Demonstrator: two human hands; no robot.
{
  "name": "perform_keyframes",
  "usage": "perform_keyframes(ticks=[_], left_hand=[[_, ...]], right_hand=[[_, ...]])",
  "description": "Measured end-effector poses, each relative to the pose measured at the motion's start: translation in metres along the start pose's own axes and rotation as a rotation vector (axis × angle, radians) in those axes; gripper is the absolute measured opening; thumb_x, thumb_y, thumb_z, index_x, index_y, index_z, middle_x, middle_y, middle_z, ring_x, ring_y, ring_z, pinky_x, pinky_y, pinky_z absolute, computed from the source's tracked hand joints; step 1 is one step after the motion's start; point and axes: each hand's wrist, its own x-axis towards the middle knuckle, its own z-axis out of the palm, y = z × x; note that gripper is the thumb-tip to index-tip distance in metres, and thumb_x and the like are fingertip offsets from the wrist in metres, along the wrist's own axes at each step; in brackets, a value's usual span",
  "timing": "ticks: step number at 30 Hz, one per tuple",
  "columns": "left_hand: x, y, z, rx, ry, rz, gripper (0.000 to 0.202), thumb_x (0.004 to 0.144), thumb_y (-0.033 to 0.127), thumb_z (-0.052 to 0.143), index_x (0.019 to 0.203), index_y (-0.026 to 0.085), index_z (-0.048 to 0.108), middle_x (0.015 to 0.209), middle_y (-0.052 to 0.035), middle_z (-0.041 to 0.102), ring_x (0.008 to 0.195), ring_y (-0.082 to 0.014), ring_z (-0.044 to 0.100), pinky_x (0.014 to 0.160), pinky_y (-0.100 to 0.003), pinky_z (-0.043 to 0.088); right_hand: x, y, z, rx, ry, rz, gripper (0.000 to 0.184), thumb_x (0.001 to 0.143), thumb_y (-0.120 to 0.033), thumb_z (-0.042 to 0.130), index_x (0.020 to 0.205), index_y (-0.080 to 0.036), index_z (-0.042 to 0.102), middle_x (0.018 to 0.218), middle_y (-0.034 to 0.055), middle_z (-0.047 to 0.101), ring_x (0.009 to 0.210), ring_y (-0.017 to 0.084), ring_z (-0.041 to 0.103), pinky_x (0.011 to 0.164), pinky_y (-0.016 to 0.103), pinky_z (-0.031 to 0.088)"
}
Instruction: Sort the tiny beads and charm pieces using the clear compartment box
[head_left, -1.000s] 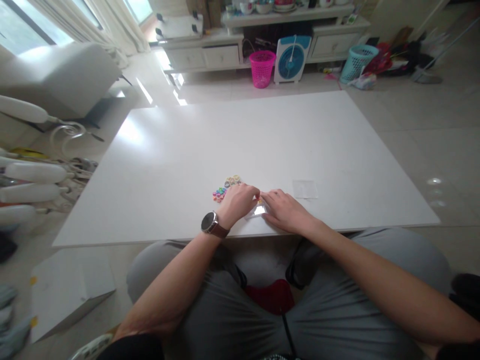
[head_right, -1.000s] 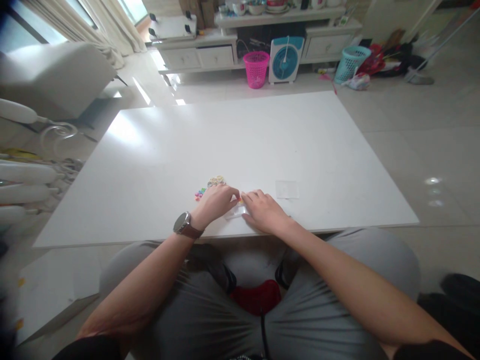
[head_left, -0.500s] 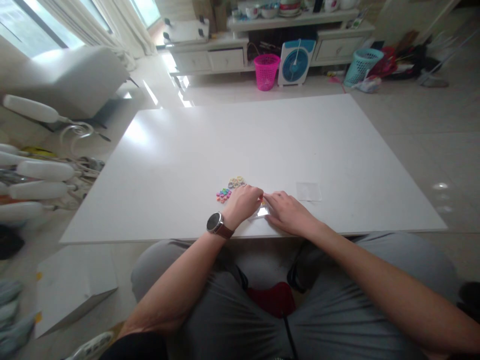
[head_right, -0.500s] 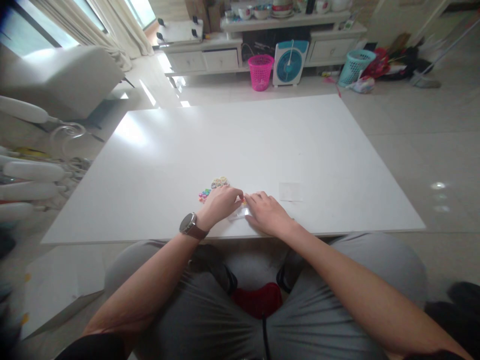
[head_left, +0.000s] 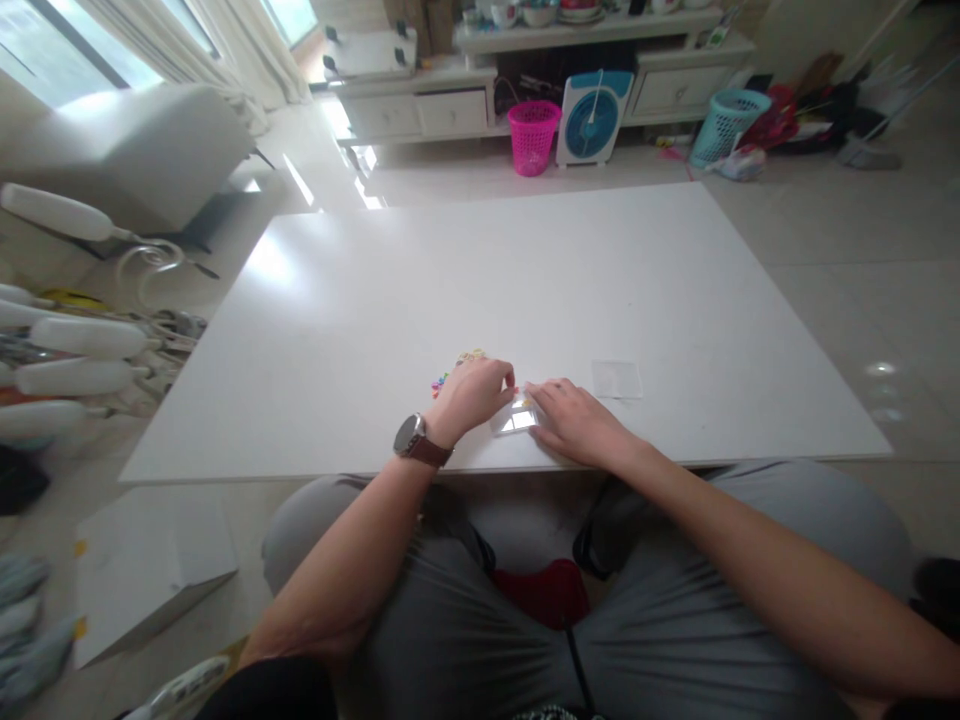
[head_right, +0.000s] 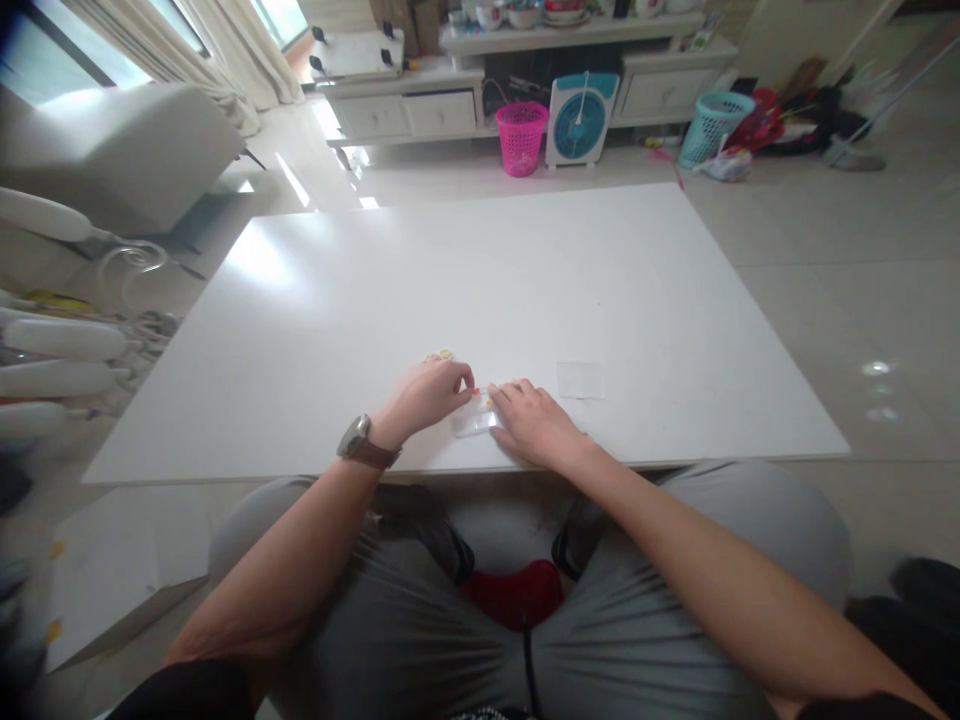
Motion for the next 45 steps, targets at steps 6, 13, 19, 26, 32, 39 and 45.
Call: perform_keyframes(ticks=[6, 13, 19, 26, 32, 39, 45], left_hand=[[-0.005, -0.034, -0.026, -0.020, 0.009, -0.153, 0.016, 0.084, 0.028, 0.061, 0.089, 0.021, 0.075, 0.082, -0.0040, 0.072, 0.071, -0.0165, 0.061, 0.068, -0.029, 0.043], [-0.003, -0.046, -0.023, 0.001, -0.151, -0.227, 0.015, 0.076, 0.026, 0.066, 0.083, 0.021, 0.077, 0.075, -0.0051, 0.070, 0.065, -0.0168, 0.059, 0.061, -0.030, 0.039], [-0.001, -0.051, -0.014, 0.074, -0.202, -0.269, 0.016, 0.072, 0.023, 0.067, 0.083, 0.021, 0.078, 0.078, -0.0072, 0.072, 0.065, -0.0187, 0.060, 0.060, -0.030, 0.040], [-0.003, -0.052, -0.021, 0.026, -0.156, -0.253, 0.017, 0.074, 0.027, 0.067, 0.086, 0.022, 0.078, 0.076, -0.0057, 0.070, 0.068, -0.0178, 0.061, 0.063, -0.029, 0.043], [-0.005, -0.057, -0.019, 0.078, -0.171, -0.244, 0.014, 0.069, 0.028, 0.073, 0.081, 0.023, 0.077, 0.081, -0.0048, 0.071, 0.071, -0.0180, 0.061, 0.063, -0.028, 0.043], [-0.002, -0.053, -0.013, 0.071, -0.155, -0.230, 0.015, 0.070, 0.022, 0.068, 0.083, 0.023, 0.077, 0.081, -0.0060, 0.070, 0.069, -0.0189, 0.060, 0.063, -0.030, 0.043], [-0.002, -0.053, -0.015, 0.072, -0.105, -0.260, 0.015, 0.072, 0.024, 0.067, 0.085, 0.022, 0.076, 0.077, -0.0061, 0.068, 0.068, -0.0199, 0.059, 0.064, -0.031, 0.043]], right_hand=[[-0.001, 0.003, 0.003, -0.027, -0.011, -0.009, 0.060, 0.098, -0.036, 0.055, 0.149, -0.008, 0.043, 0.139, 0.0198, 0.058, 0.125, 0.034, 0.049, 0.103, 0.046, 0.044], [-0.001, 0.008, 0.008, -0.035, -0.002, -0.024, 0.061, 0.099, -0.038, 0.052, 0.150, -0.006, 0.044, 0.139, 0.0202, 0.059, 0.124, 0.035, 0.050, 0.103, 0.046, 0.045], [-0.001, 0.006, 0.008, -0.033, 0.001, -0.025, 0.061, 0.099, -0.038, 0.052, 0.150, -0.006, 0.044, 0.139, 0.0195, 0.059, 0.124, 0.034, 0.050, 0.104, 0.046, 0.045], [0.000, 0.004, 0.006, -0.031, -0.003, -0.018, 0.061, 0.099, -0.038, 0.051, 0.150, -0.006, 0.043, 0.139, 0.0194, 0.059, 0.124, 0.035, 0.050, 0.103, 0.046, 0.045], [0.000, 0.004, 0.006, -0.028, -0.006, -0.022, 0.061, 0.098, -0.038, 0.051, 0.150, -0.006, 0.043, 0.139, 0.0200, 0.058, 0.124, 0.034, 0.049, 0.102, 0.046, 0.045], [0.000, 0.005, 0.006, -0.031, -0.010, -0.020, 0.060, 0.099, -0.039, 0.050, 0.150, -0.008, 0.043, 0.139, 0.0196, 0.059, 0.123, 0.034, 0.050, 0.102, 0.047, 0.045], [0.000, 0.004, 0.005, -0.023, -0.005, -0.022, 0.060, 0.099, -0.038, 0.051, 0.150, -0.008, 0.043, 0.139, 0.0202, 0.058, 0.124, 0.034, 0.050, 0.103, 0.046, 0.045]])
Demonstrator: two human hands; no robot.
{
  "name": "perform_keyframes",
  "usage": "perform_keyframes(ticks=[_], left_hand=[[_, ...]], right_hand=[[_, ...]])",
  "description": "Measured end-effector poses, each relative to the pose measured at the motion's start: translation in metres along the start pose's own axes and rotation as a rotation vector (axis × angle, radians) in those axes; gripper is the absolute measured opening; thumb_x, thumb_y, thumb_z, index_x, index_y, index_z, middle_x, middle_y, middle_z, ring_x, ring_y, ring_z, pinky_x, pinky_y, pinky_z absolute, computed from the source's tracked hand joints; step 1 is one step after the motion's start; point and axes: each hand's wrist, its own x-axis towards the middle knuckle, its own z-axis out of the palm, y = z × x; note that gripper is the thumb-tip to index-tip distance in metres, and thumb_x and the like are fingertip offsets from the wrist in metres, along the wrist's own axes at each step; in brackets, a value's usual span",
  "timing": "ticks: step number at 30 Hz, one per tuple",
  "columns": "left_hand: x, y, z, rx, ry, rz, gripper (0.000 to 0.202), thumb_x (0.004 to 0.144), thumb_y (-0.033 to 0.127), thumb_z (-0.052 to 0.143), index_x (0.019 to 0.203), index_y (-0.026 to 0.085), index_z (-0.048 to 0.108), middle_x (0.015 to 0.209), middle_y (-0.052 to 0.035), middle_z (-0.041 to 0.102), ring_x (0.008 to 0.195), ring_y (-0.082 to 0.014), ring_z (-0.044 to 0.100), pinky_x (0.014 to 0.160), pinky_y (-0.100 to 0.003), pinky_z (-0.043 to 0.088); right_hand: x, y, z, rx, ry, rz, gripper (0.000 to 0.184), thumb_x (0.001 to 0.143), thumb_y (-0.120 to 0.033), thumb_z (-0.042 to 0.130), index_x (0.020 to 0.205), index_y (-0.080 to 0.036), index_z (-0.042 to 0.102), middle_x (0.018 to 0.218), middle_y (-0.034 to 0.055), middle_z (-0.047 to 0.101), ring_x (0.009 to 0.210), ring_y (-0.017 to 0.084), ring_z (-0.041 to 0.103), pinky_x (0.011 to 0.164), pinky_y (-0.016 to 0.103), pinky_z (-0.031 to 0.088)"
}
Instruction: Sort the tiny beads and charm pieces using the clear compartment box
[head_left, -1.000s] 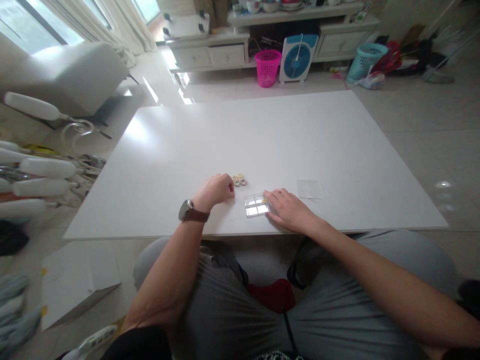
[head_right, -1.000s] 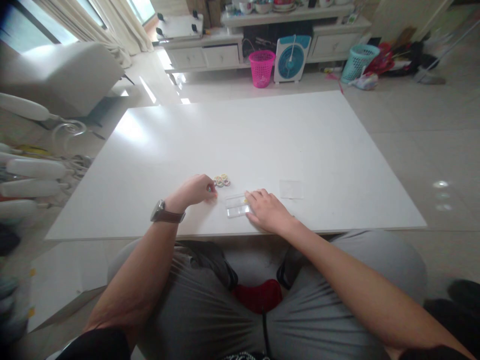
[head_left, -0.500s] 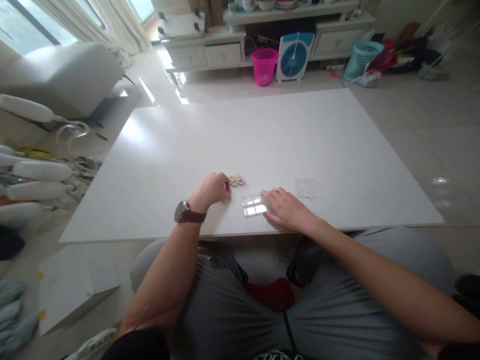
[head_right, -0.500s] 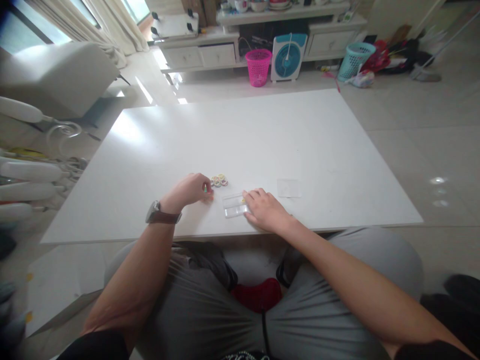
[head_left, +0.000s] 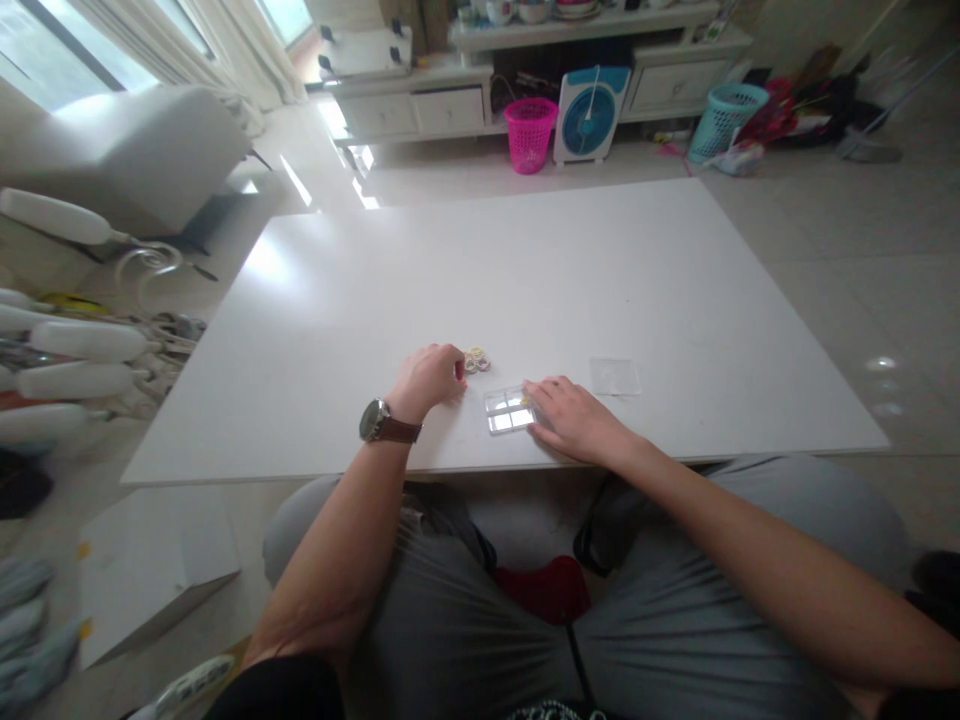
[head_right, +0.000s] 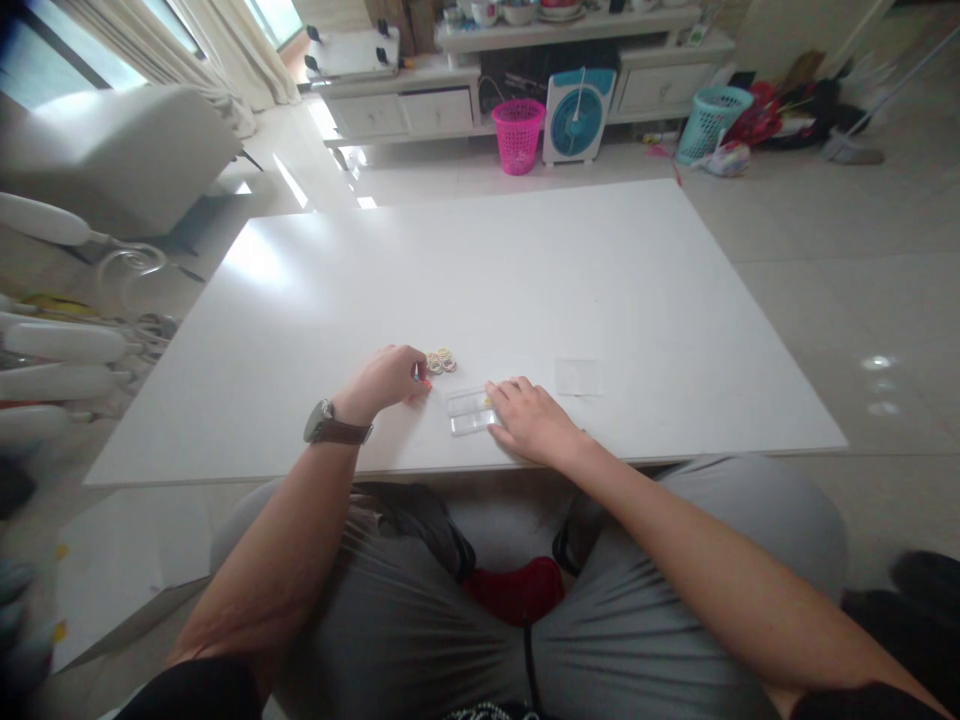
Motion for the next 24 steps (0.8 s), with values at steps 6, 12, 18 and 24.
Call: perform_keyframes(ticks=[6, 12, 18, 24], left_hand=[[-0.005, 0.012, -0.006, -0.133, 0.061, 0.126, 0.014, 0.080, 0.024, 0.064, 0.089, 0.021, 0.075, 0.080, -0.0038, 0.070, 0.071, -0.0170, 0.060, 0.069, -0.029, 0.044], [-0.011, 0.056, 0.008, -0.178, 0.101, 0.298, 0.020, 0.089, 0.028, 0.060, 0.092, 0.022, 0.078, 0.074, -0.0032, 0.071, 0.074, -0.0189, 0.064, 0.080, -0.032, 0.048], [-0.012, 0.071, 0.020, -0.126, 0.044, 0.243, 0.026, 0.092, 0.032, 0.057, 0.099, 0.022, 0.080, 0.084, -0.0078, 0.076, 0.082, -0.0217, 0.068, 0.080, -0.032, 0.050], [-0.013, 0.070, 0.019, -0.088, 0.015, 0.233, 0.029, 0.094, 0.037, 0.056, 0.096, 0.021, 0.080, 0.085, -0.0094, 0.076, 0.083, -0.0221, 0.069, 0.080, -0.032, 0.050]], right_hand=[[0.000, -0.002, -0.002, -0.004, -0.006, 0.008, 0.059, 0.098, -0.037, 0.053, 0.149, -0.008, 0.043, 0.140, 0.0191, 0.058, 0.124, 0.035, 0.049, 0.102, 0.046, 0.045], [0.001, -0.004, -0.006, 0.027, 0.005, 0.015, 0.057, 0.097, -0.034, 0.057, 0.148, -0.012, 0.043, 0.138, 0.0175, 0.059, 0.125, 0.034, 0.049, 0.101, 0.046, 0.046], [0.002, -0.005, -0.007, 0.044, 0.001, 0.017, 0.058, 0.096, -0.032, 0.058, 0.148, -0.012, 0.041, 0.137, 0.0178, 0.059, 0.125, 0.033, 0.050, 0.101, 0.047, 0.047], [0.002, -0.005, -0.006, 0.036, 0.005, 0.010, 0.057, 0.097, -0.033, 0.057, 0.148, -0.012, 0.042, 0.137, 0.0173, 0.059, 0.125, 0.033, 0.049, 0.101, 0.046, 0.046]])
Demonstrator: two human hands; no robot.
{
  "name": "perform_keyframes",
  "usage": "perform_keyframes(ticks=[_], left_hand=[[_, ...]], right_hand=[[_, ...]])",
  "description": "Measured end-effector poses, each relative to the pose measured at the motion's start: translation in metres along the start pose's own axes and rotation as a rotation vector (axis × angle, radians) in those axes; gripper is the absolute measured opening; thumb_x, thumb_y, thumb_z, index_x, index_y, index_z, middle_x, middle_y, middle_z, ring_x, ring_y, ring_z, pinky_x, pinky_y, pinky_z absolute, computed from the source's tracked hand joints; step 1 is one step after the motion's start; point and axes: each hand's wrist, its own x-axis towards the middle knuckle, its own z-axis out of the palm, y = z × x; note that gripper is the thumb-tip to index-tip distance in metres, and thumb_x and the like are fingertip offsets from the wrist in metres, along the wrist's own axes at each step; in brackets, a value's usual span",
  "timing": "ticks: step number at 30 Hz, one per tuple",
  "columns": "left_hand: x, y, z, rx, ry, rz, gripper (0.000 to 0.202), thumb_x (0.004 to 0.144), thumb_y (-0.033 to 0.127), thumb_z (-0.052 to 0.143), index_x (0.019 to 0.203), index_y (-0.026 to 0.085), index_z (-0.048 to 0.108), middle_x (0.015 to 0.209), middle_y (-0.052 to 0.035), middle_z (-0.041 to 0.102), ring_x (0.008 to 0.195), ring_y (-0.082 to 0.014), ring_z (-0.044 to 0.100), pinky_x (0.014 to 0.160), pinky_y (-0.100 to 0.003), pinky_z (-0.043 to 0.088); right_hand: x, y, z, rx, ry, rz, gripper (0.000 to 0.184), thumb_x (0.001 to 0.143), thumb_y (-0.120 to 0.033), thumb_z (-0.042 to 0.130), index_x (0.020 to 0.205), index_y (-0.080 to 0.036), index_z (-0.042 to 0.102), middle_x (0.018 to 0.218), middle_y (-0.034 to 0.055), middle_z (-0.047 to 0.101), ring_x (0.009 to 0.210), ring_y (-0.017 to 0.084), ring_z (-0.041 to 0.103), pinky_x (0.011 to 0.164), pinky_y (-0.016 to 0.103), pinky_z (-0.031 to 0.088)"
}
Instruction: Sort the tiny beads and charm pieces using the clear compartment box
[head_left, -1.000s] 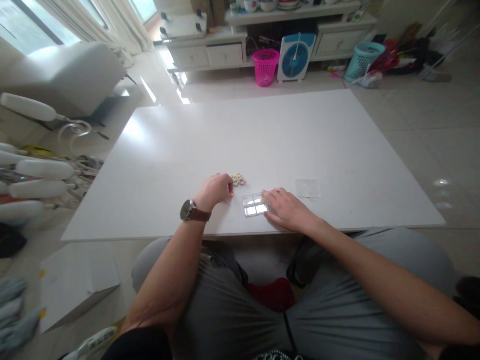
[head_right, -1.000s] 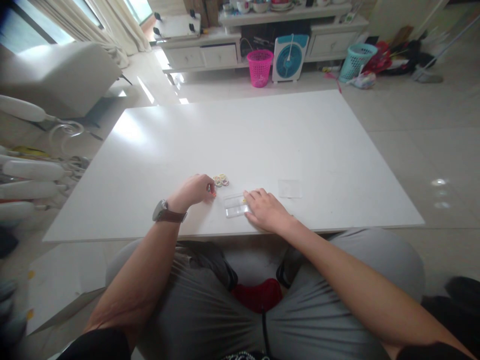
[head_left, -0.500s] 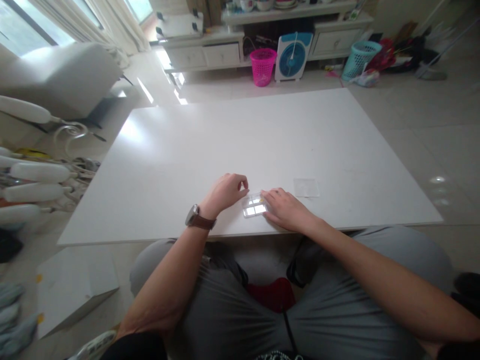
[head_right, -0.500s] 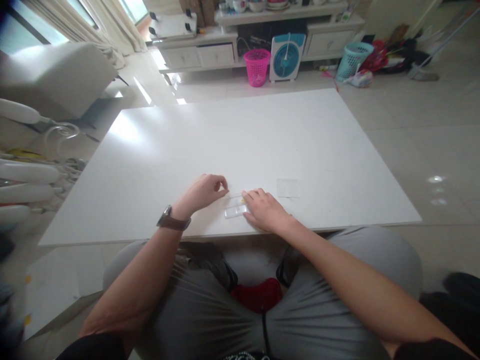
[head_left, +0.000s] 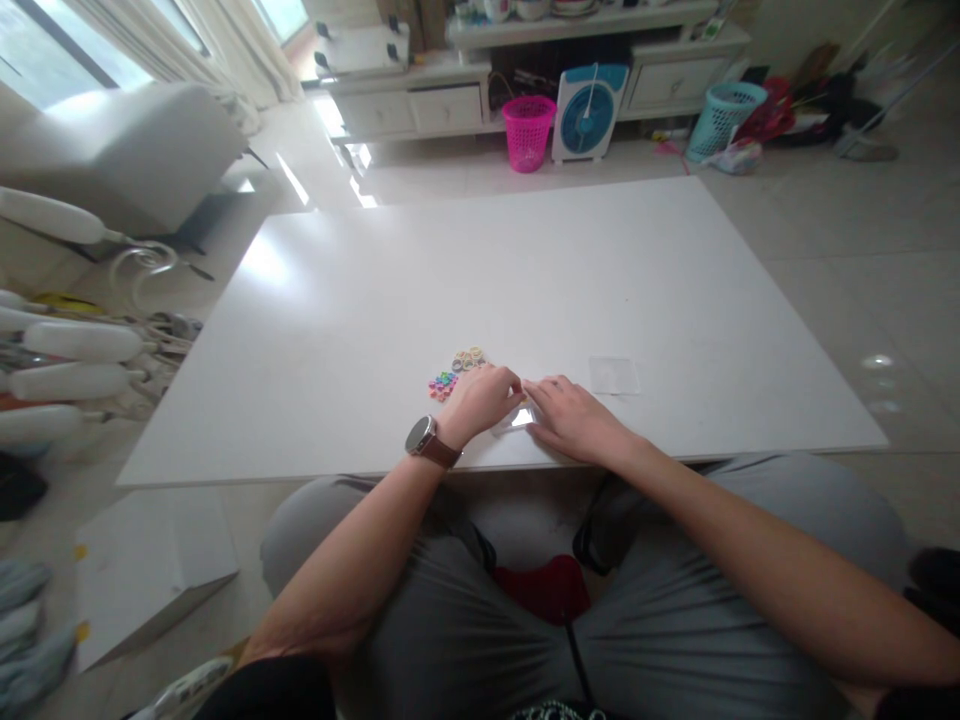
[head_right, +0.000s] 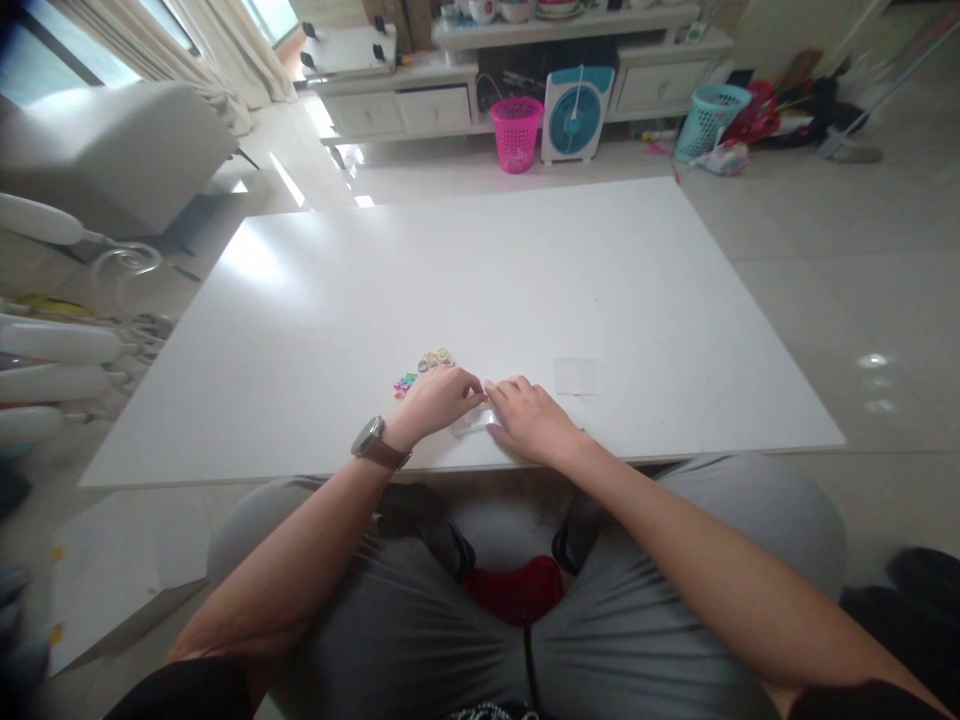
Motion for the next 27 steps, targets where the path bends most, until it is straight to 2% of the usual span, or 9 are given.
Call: perform_keyframes(ticks=[11, 16, 19, 23, 24, 27], left_hand=[[0.001, 0.004, 0.004, 0.030, 0.008, 0.005, 0.030, 0.096, 0.033, 0.051, 0.094, 0.019, 0.077, 0.087, -0.0115, 0.075, 0.089, -0.0244, 0.070, 0.081, -0.033, 0.051], [0.003, 0.002, 0.005, 0.025, 0.038, 0.051, 0.027, 0.093, 0.027, 0.051, 0.089, 0.019, 0.077, 0.083, -0.0100, 0.075, 0.085, -0.0240, 0.069, 0.079, -0.034, 0.050], [0.003, -0.006, -0.006, -0.015, 0.043, 0.055, 0.024, 0.091, 0.028, 0.054, 0.088, 0.019, 0.077, 0.079, -0.0081, 0.074, 0.078, -0.0219, 0.067, 0.075, -0.033, 0.048], [-0.004, -0.030, -0.036, -0.055, 0.111, -0.051, 0.023, 0.088, 0.030, 0.058, 0.088, 0.020, 0.078, 0.076, -0.0055, 0.072, 0.068, -0.0171, 0.061, 0.071, -0.030, 0.045], [-0.007, -0.037, -0.043, -0.051, 0.100, -0.094, 0.022, 0.087, 0.031, 0.059, 0.086, 0.019, 0.078, 0.071, -0.0048, 0.070, 0.065, -0.0163, 0.059, 0.070, -0.030, 0.044], [-0.013, -0.053, -0.055, -0.012, -0.031, -0.175, 0.017, 0.081, 0.028, 0.063, 0.076, 0.020, 0.077, 0.062, -0.0032, 0.065, 0.059, -0.0152, 0.055, 0.064, -0.030, 0.041]], right_hand=[[-0.001, 0.001, 0.001, 0.006, 0.002, 0.003, 0.056, 0.097, -0.033, 0.056, 0.146, -0.011, 0.043, 0.134, 0.0178, 0.060, 0.123, 0.034, 0.050, 0.100, 0.045, 0.046], [-0.002, 0.002, 0.002, -0.008, 0.002, 0.000, 0.056, 0.097, -0.033, 0.055, 0.147, -0.010, 0.043, 0.136, 0.0184, 0.059, 0.123, 0.034, 0.049, 0.099, 0.046, 0.046], [-0.002, 0.002, 0.002, -0.023, -0.004, 0.007, 0.058, 0.097, -0.034, 0.055, 0.148, -0.009, 0.042, 0.137, 0.0184, 0.059, 0.124, 0.035, 0.049, 0.101, 0.046, 0.046], [-0.002, 0.002, 0.002, -0.026, -0.007, 0.009, 0.059, 0.097, -0.035, 0.054, 0.149, -0.009, 0.043, 0.138, 0.0184, 0.059, 0.124, 0.035, 0.049, 0.102, 0.047, 0.045], [-0.002, 0.002, 0.002, -0.028, -0.009, 0.007, 0.059, 0.098, -0.036, 0.054, 0.149, -0.009, 0.043, 0.139, 0.0187, 0.059, 0.124, 0.035, 0.049, 0.102, 0.047, 0.045], [-0.002, 0.003, 0.004, -0.042, -0.014, 0.002, 0.061, 0.099, -0.038, 0.051, 0.150, -0.007, 0.043, 0.140, 0.0199, 0.058, 0.124, 0.035, 0.049, 0.103, 0.046, 0.045]])
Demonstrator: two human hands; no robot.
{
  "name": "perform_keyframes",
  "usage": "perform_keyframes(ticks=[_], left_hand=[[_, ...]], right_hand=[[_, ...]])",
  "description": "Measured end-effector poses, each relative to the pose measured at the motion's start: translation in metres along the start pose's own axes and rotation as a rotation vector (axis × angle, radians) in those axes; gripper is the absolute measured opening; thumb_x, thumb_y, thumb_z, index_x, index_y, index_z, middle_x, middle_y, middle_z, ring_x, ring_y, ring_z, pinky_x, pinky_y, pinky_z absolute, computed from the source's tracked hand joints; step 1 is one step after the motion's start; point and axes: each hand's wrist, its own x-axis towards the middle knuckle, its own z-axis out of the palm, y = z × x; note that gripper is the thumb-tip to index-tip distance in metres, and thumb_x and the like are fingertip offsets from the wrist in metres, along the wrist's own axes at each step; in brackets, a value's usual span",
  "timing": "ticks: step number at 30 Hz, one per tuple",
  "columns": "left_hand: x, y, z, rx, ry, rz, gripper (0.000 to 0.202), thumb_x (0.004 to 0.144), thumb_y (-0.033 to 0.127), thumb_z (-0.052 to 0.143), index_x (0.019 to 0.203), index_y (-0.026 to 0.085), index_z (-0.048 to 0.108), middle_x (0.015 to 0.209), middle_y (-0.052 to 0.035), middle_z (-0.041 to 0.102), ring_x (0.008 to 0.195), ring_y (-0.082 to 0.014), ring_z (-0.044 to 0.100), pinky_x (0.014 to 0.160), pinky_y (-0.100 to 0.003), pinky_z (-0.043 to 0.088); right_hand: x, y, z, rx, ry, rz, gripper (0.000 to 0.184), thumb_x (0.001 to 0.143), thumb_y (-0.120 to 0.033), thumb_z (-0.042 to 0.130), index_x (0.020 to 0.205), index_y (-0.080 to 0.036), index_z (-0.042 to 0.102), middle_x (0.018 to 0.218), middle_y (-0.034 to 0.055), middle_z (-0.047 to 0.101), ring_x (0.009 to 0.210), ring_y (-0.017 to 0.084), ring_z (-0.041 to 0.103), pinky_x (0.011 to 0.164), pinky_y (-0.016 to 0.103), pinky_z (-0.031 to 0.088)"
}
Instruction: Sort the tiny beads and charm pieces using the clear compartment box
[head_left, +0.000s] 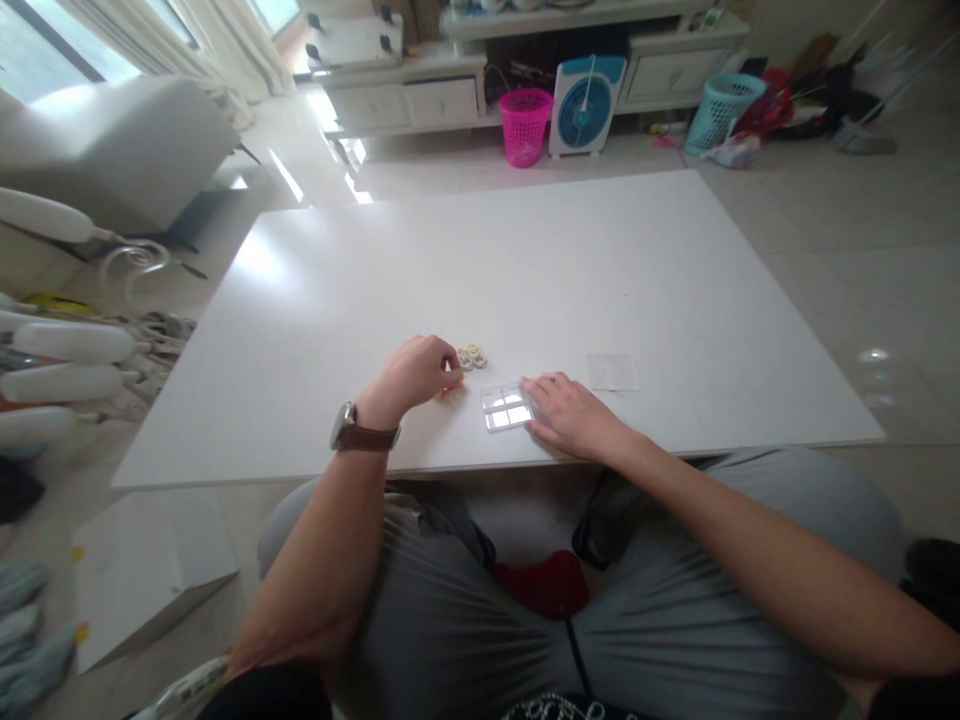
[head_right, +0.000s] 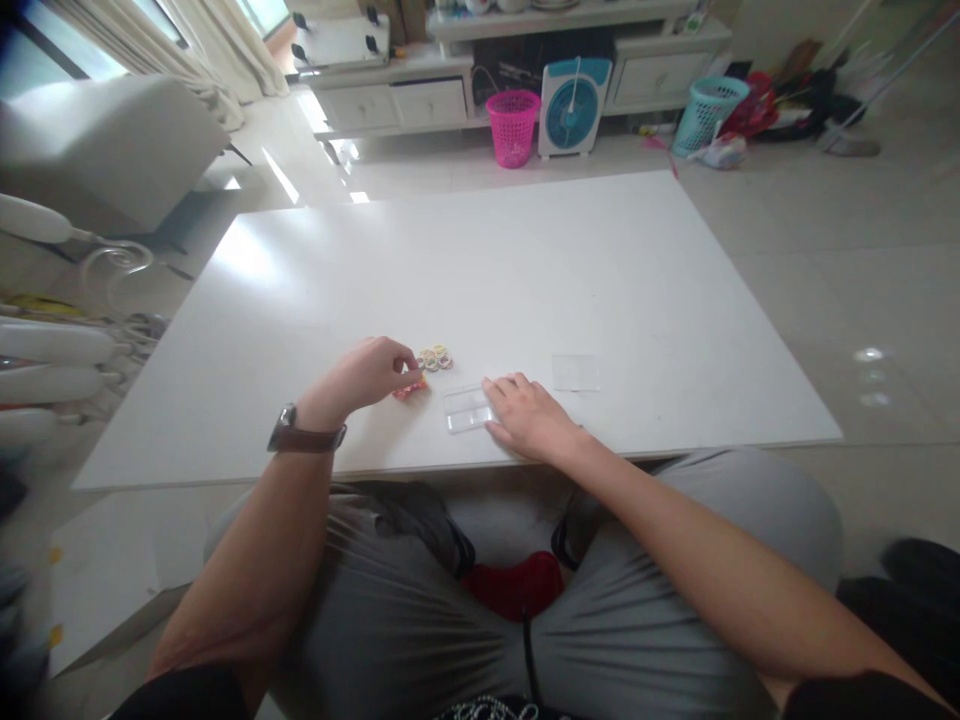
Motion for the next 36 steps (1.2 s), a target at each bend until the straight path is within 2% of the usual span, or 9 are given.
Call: perform_keyframes(ticks=[2, 5, 9, 13, 17, 22, 28, 32, 36], left_hand=[[-0.001, -0.006, 0.002, 0.036, -0.038, -0.015, 0.017, 0.079, 0.032, 0.065, 0.073, 0.021, 0.076, 0.063, -0.0039, 0.066, 0.060, -0.0156, 0.055, 0.063, -0.030, 0.040], [0.001, -0.010, 0.013, 0.093, -0.056, -0.011, 0.019, 0.080, 0.034, 0.064, 0.080, 0.021, 0.079, 0.070, -0.0062, 0.069, 0.062, -0.0171, 0.057, 0.062, -0.030, 0.040], [0.007, -0.011, 0.029, 0.142, -0.098, 0.002, 0.020, 0.079, 0.030, 0.063, 0.087, 0.021, 0.079, 0.080, -0.0085, 0.074, 0.067, -0.0185, 0.062, 0.061, -0.030, 0.040], [0.011, -0.013, 0.035, 0.178, -0.100, 0.008, 0.023, 0.078, 0.026, 0.062, 0.092, 0.019, 0.080, 0.084, -0.0103, 0.075, 0.071, -0.0201, 0.064, 0.063, -0.030, 0.043], [0.011, -0.012, 0.032, 0.163, -0.098, -0.001, 0.023, 0.080, 0.027, 0.062, 0.091, 0.019, 0.080, 0.088, -0.0113, 0.076, 0.074, -0.0215, 0.066, 0.065, -0.031, 0.045], [0.008, -0.010, 0.027, 0.148, -0.080, -0.040, 0.021, 0.077, 0.036, 0.067, 0.084, 0.020, 0.079, 0.078, -0.0087, 0.073, 0.071, -0.0215, 0.065, 0.063, -0.031, 0.044], [0.008, -0.012, 0.029, 0.153, -0.060, -0.069, 0.016, 0.075, 0.030, 0.066, 0.082, 0.020, 0.075, 0.077, -0.0082, 0.070, 0.068, -0.0209, 0.061, 0.061, -0.031, 0.040], [0.008, -0.017, 0.024, 0.141, -0.051, -0.114, 0.009, 0.071, 0.023, 0.065, 0.077, 0.020, 0.071, 0.073, -0.0065, 0.067, 0.066, -0.0201, 0.058, 0.059, -0.031, 0.037], [0.005, -0.013, 0.014, 0.043, -0.043, -0.058, 0.008, 0.074, 0.028, 0.066, 0.076, 0.020, 0.067, 0.072, -0.0041, 0.066, 0.067, -0.0184, 0.058, 0.061, -0.030, 0.038]], right_hand=[[0.000, 0.001, 0.001, -0.010, 0.000, -0.002, 0.061, 0.099, -0.038, 0.051, 0.150, -0.006, 0.043, 0.140, 0.0199, 0.058, 0.124, 0.035, 0.049, 0.103, 0.046, 0.045], [0.000, 0.002, 0.003, -0.013, 0.008, -0.007, 0.061, 0.098, -0.038, 0.050, 0.150, -0.006, 0.043, 0.139, 0.0193, 0.059, 0.124, 0.035, 0.050, 0.104, 0.046, 0.045], [0.001, 0.003, 0.005, -0.007, 0.019, -0.011, 0.061, 0.099, -0.039, 0.049, 0.150, -0.007, 0.043, 0.138, 0.0194, 0.060, 0.124, 0.035, 0.050, 0.103, 0.046, 0.046], [0.001, 0.003, 0.005, 0.002, 0.031, -0.013, 0.060, 0.098, -0.039, 0.049, 0.150, -0.009, 0.044, 0.137, 0.0195, 0.060, 0.124, 0.035, 0.051, 0.102, 0.047, 0.047], [0.001, 0.002, 0.004, 0.000, 0.035, -0.012, 0.060, 0.098, -0.039, 0.049, 0.149, -0.009, 0.044, 0.137, 0.0191, 0.061, 0.122, 0.036, 0.052, 0.100, 0.048, 0.048], [0.001, 0.000, 0.002, -0.006, 0.024, -0.015, 0.061, 0.098, -0.039, 0.050, 0.149, -0.006, 0.044, 0.138, 0.0197, 0.060, 0.122, 0.036, 0.051, 0.101, 0.047, 0.047], [0.001, 0.001, 0.003, 0.003, 0.029, -0.009, 0.060, 0.098, -0.038, 0.050, 0.150, -0.007, 0.044, 0.137, 0.0195, 0.060, 0.123, 0.035, 0.051, 0.103, 0.047, 0.046], [0.000, 0.002, 0.005, -0.003, 0.035, -0.016, 0.060, 0.098, -0.038, 0.051, 0.149, -0.008, 0.045, 0.137, 0.0192, 0.061, 0.122, 0.035, 0.052, 0.102, 0.047, 0.047], [0.000, 0.003, 0.004, -0.008, 0.028, -0.015, 0.060, 0.098, -0.038, 0.051, 0.149, -0.007, 0.044, 0.138, 0.0193, 0.060, 0.122, 0.035, 0.051, 0.102, 0.047, 0.047]])
